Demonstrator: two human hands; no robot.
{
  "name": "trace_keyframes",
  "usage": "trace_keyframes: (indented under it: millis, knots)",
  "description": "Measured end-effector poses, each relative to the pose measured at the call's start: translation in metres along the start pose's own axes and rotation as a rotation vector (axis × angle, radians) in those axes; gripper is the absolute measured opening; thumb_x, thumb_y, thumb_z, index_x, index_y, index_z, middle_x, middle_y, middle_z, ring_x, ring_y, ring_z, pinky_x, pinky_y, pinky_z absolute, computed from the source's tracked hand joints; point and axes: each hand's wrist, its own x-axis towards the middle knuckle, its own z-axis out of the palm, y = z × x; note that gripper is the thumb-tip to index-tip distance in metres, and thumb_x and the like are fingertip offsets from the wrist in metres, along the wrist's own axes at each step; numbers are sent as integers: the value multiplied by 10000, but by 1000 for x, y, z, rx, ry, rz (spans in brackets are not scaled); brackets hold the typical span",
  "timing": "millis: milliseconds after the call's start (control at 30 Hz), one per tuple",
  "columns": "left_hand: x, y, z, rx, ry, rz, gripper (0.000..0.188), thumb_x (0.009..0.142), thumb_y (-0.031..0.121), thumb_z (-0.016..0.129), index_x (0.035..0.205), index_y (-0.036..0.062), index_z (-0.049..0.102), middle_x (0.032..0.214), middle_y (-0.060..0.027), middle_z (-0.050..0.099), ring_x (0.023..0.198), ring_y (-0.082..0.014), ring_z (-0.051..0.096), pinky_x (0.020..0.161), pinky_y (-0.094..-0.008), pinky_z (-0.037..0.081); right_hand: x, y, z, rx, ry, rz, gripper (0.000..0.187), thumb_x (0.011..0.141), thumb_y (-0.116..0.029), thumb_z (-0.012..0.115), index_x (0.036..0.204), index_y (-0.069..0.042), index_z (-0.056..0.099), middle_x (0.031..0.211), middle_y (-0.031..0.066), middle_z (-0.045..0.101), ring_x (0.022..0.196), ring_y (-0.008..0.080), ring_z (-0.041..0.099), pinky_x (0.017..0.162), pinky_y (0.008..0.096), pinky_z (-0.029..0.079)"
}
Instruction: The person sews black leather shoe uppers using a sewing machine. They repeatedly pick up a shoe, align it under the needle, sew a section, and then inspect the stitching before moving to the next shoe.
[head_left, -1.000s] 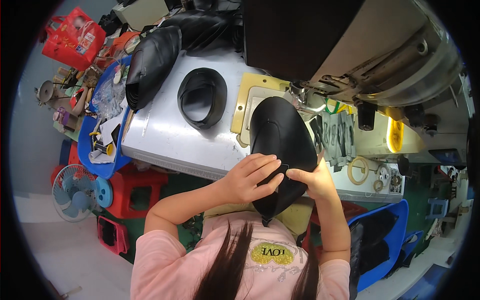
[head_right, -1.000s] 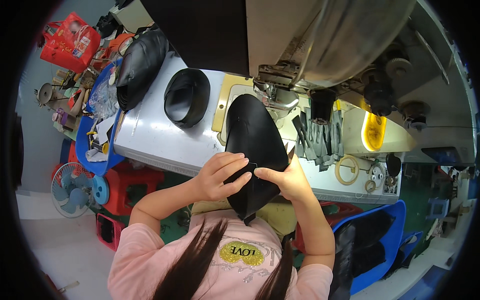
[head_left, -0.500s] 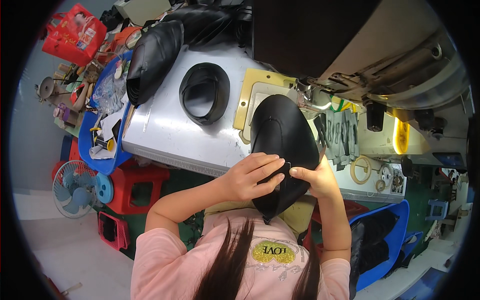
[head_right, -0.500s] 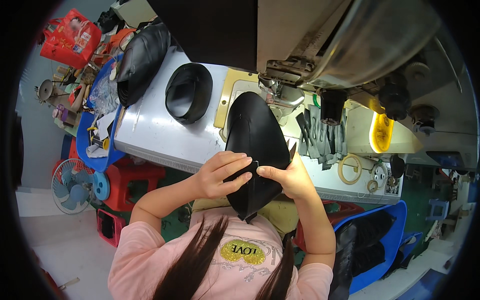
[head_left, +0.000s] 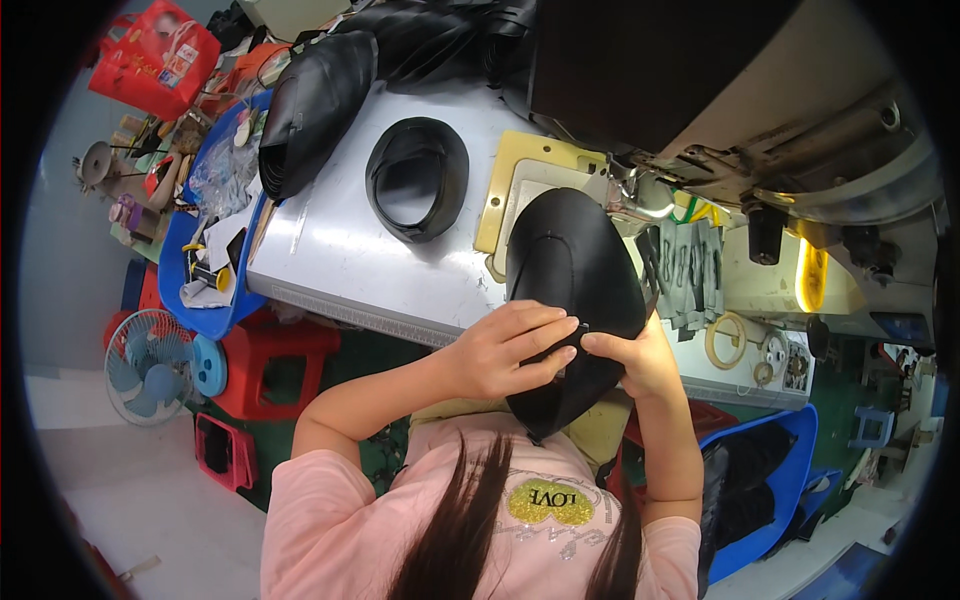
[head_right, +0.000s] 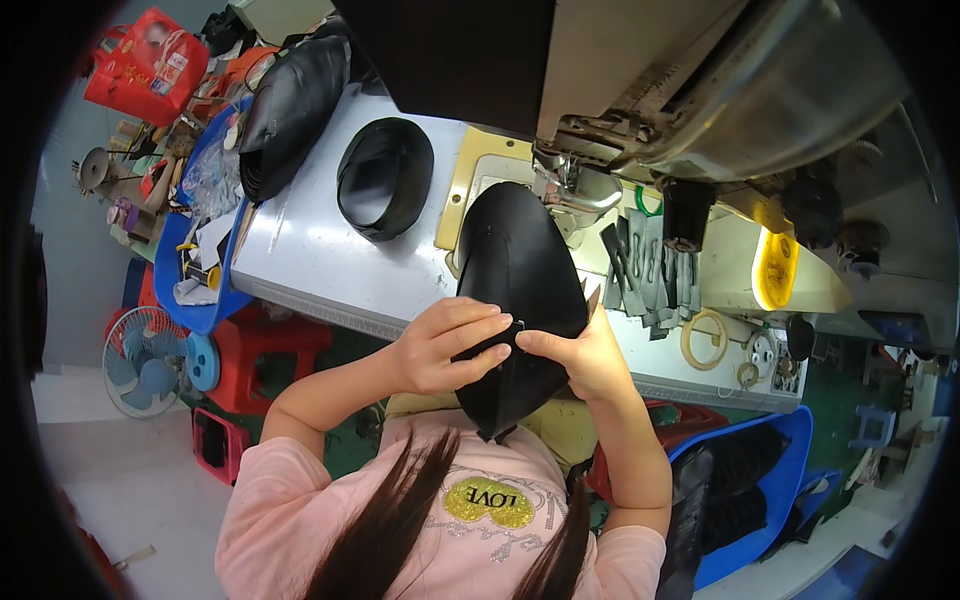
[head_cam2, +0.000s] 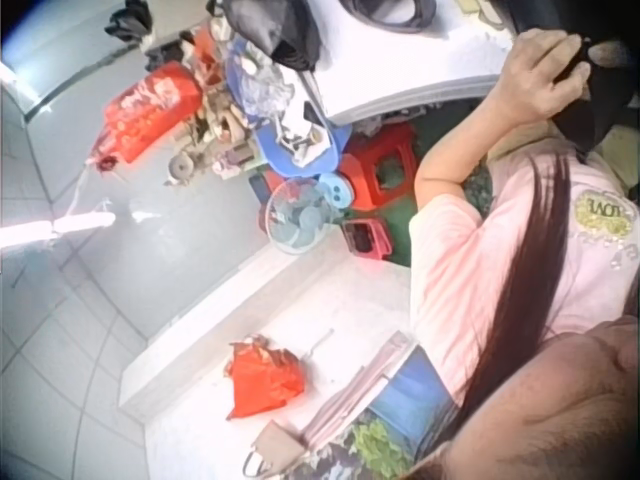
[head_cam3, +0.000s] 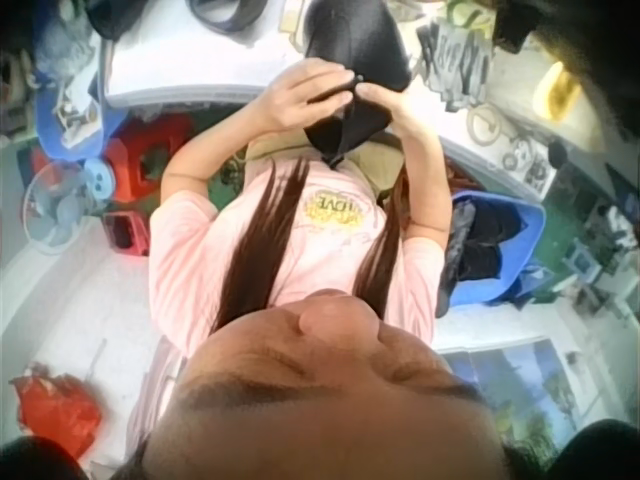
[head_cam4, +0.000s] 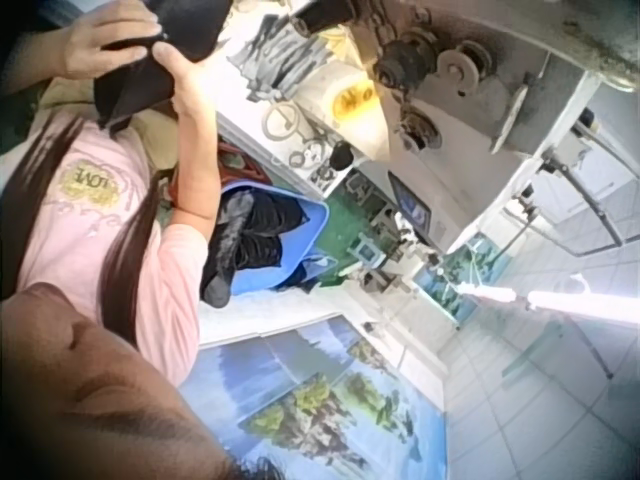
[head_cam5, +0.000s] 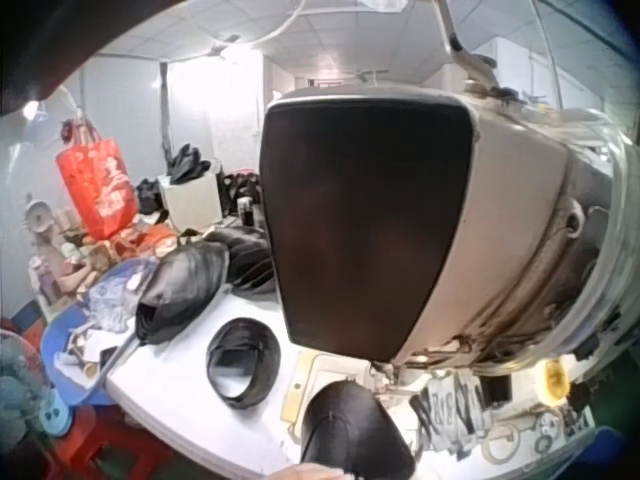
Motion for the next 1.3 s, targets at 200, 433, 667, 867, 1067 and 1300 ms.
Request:
trace_keyframes:
  millis: [200,433,667,867,1067,1300]
  knots:
    - [-31,-3,2,-698,478,-828,724,665,439,695,1190,13,438,1246,-138,404,1154,-248,376,955,-389,299,-10,-2,-7,103,-38,-19,638,554,47,683,1142,23,436,997,104,556,892,199,567,794,320,467]
    - [-56,-11,-6,-2037,278,-1091,434,759,166,645,1123,-21,498,1097,-113,566,998,-196,552,897,-330,408,-6,12,-25,144,-122,-80,645,537,19,712,1127,26,452,987,115,569,884,208,576,792,315,467]
    - [-55,-12,-4,-2091,374,-1104,443,766,98,612,1166,-19,465,1134,-143,539,1023,-240,539,901,-354,407,-8,11,-23,146,-95,-118,667,516,6,693,1133,48,442,1026,147,569,901,251,586,808,339,474]
    - [-44,-14,-9,-545,425,-847,530,746,130,563,1225,10,369,1107,-111,473,941,-214,471,832,-320,365,-8,0,-11,28,-11,-101,664,523,1,697,1137,28,446,1012,116,563,900,228,575,810,327,464]
    - [-7,5,-24,309,62,89,238,746,149,586,963,67,534,1042,-90,531,1001,-220,512,896,-412,389,3,-12,15,-22,-19,-84,642,556,42,677,1150,8,437,1007,90,555,910,191,553,812,323,450]
    - [22,-17,-17,227,-43,114,199,672,72,598,864,27,577,976,-117,579,919,-259,554,755,-371,476,22,-16,14,50,26,-59,554,605,69,670,1109,6,447,967,88,565,861,169,568,780,300,475]
